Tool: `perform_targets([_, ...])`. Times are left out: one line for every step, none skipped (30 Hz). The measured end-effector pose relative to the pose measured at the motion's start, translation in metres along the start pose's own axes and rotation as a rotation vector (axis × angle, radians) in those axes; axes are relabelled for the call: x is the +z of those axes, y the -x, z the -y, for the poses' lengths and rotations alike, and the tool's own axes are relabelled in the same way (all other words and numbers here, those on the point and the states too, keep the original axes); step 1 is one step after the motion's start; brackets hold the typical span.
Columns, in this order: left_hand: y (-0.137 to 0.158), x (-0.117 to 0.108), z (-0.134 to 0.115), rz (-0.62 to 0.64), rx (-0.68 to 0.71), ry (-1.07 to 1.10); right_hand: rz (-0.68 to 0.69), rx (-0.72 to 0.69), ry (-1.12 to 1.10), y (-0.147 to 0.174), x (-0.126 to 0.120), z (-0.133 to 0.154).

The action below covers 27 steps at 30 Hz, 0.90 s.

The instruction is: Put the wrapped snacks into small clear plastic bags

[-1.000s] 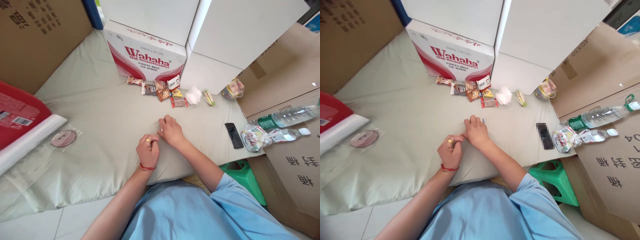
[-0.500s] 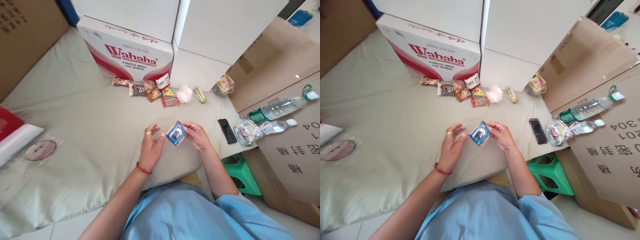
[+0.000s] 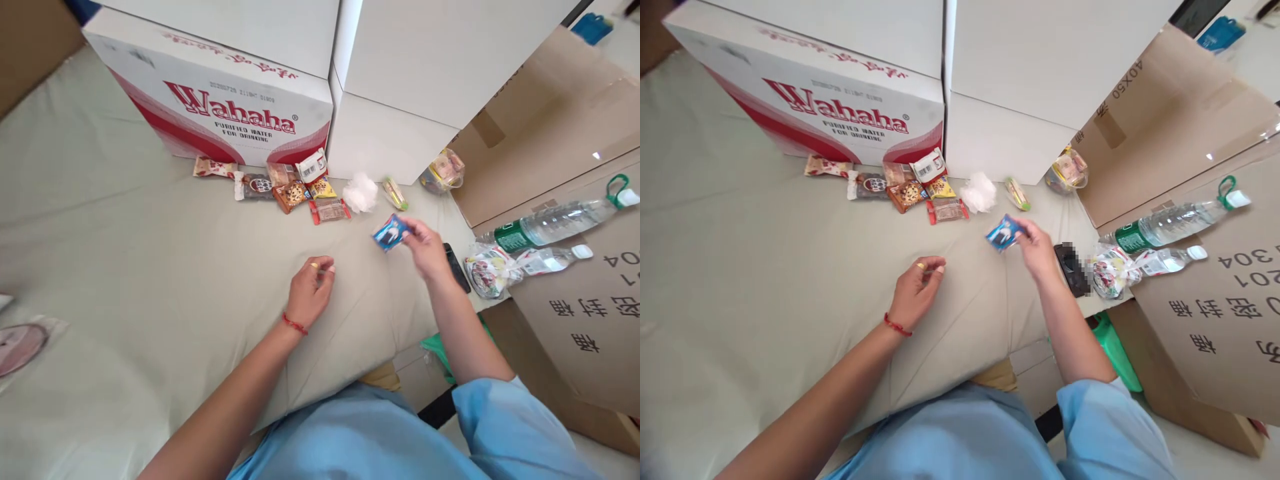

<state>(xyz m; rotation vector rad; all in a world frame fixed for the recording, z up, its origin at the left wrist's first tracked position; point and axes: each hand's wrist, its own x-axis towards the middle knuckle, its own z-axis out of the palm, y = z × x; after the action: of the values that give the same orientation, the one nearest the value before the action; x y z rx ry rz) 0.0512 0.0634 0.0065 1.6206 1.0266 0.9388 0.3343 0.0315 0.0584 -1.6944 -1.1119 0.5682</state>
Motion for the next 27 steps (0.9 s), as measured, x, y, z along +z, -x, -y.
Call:
perform_targets([-0.002, -0.003, 0.005, -0.013, -0.026, -0.013, -0.060, -0.013, 0.071, -0.026, -0.010, -0.003])
perform_targets([-0.003, -0.007, 0.009, -0.009, -0.049, -0.018, -0.122, -0.014, 0.140, -0.053, -0.018, -0.005])
perform_targets([-0.004, -0.009, 0.012, 0.006, -0.061, -0.020, -0.153, -0.004, 0.212, -0.079, -0.024, -0.005])
perform_targets([-0.004, -0.012, 0.014, 0.026, -0.062, -0.023, -0.152, 0.004, 0.293, -0.105, -0.026, -0.005])
perform_targets([-0.004, -0.013, 0.015, 0.045, -0.053, -0.029, -0.123, 0.003, 0.371, -0.128, -0.025, -0.003])
perform_targets([-0.004, -0.014, 0.014, 0.059, -0.039, -0.041, -0.068, -0.004, 0.447, -0.148, -0.021, -0.002])
perform_targets([-0.003, -0.015, 0.013, 0.069, -0.024, -0.054, -0.002, -0.020, 0.520, -0.166, -0.014, 0.000])
perform_targets([-0.003, -0.015, 0.012, 0.076, -0.011, -0.066, 0.069, -0.041, 0.589, -0.180, -0.006, 0.001])
perform_targets([-0.003, -0.015, 0.011, 0.084, 0.001, -0.074, 0.132, -0.062, 0.659, -0.192, 0.003, 0.001])
perform_targets([-0.002, -0.015, 0.009, 0.093, 0.012, -0.080, 0.180, -0.084, 0.729, -0.200, 0.013, -0.001])
perform_targets([-0.002, -0.015, 0.008, 0.102, 0.023, -0.083, 0.214, -0.105, 0.800, -0.205, 0.022, -0.003])
perform_targets([-0.003, -0.015, 0.007, 0.108, 0.032, -0.084, 0.234, -0.128, 0.867, -0.209, 0.030, -0.006])
perform_targets([-0.003, -0.014, 0.006, 0.113, 0.039, -0.083, 0.241, -0.151, 0.925, -0.210, 0.036, -0.009])
perform_targets([-0.003, -0.014, 0.005, 0.115, 0.042, -0.081, 0.240, -0.174, 0.969, -0.209, 0.040, -0.013])
perform_targets([-0.003, -0.014, 0.005, 0.117, 0.041, -0.079, 0.231, -0.196, 0.994, -0.207, 0.043, -0.015])
perform_targets([-0.003, -0.014, 0.004, 0.118, 0.036, -0.077, 0.213, -0.215, 1.000, -0.205, 0.044, -0.017])
perform_targets([-0.003, -0.014, 0.004, 0.117, 0.030, -0.075, 0.183, -0.228, 0.993, -0.203, 0.043, -0.018])
perform_targets([-0.003, -0.013, 0.004, 0.115, 0.026, -0.070, 0.137, -0.232, 0.978, -0.201, 0.041, -0.017])
perform_targets([-0.003, -0.013, 0.004, 0.110, 0.023, -0.064, 0.074, -0.225, 0.959, -0.198, 0.039, -0.015])
perform_targets([-0.002, -0.013, 0.003, 0.106, 0.021, -0.056, -0.004, -0.214, 0.934, -0.196, 0.036, -0.011])
perform_targets([-0.002, -0.013, 0.004, 0.102, 0.018, -0.046, -0.086, -0.204, 0.897, -0.194, 0.034, -0.007])
perform_targets([-0.002, -0.013, 0.004, 0.098, 0.013, -0.035, -0.154, -0.204, 0.850, -0.191, 0.033, -0.002])
perform_targets([-0.002, -0.013, 0.004, 0.092, 0.003, -0.024, -0.193, -0.221, 0.794, -0.188, 0.032, 0.004])
perform_targets([-0.002, -0.013, 0.005, 0.084, -0.010, -0.011, -0.189, -0.254, 0.738, -0.183, 0.033, 0.009])
perform_targets([-0.002, -0.013, 0.006, 0.073, -0.026, 0.006, -0.136, -0.298, 0.694, -0.179, 0.035, 0.014])
perform_targets([-0.002, -0.013, 0.006, 0.063, -0.043, 0.026, -0.042, -0.342, 0.674, -0.174, 0.037, 0.018])
perform_targets([-0.002, -0.013, 0.007, 0.054, -0.061, 0.049, 0.069, -0.373, 0.681, -0.169, 0.040, 0.021])
